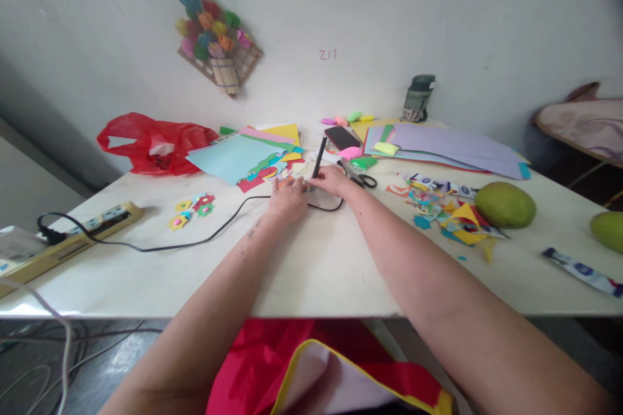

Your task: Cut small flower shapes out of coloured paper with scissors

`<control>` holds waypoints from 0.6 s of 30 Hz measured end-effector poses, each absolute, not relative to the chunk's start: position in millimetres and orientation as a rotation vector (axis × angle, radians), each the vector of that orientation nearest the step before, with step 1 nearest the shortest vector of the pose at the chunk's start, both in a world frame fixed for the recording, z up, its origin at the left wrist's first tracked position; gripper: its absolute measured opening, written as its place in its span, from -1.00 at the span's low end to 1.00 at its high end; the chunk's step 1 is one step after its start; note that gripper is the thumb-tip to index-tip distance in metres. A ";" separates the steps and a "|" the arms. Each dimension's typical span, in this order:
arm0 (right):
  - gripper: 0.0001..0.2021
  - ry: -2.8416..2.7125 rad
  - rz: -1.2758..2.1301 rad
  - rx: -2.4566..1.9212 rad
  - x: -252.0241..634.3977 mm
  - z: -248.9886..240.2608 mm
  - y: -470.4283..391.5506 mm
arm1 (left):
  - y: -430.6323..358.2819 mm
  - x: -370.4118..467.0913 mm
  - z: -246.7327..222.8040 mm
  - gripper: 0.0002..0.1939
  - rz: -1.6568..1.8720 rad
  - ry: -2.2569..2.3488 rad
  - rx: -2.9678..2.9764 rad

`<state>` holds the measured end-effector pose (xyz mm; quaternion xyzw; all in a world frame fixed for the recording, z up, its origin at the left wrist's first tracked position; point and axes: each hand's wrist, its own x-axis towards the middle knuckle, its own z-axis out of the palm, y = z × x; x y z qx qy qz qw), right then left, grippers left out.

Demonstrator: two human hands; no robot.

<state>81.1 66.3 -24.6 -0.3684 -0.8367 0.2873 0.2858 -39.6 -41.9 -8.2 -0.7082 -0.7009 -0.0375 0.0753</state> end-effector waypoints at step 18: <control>-0.75 -2.233 0.733 -0.890 80.5 -30.6 72.4 | -41.3 -40.8 -7.2 -0.57 -0.192 -2.095 -2.189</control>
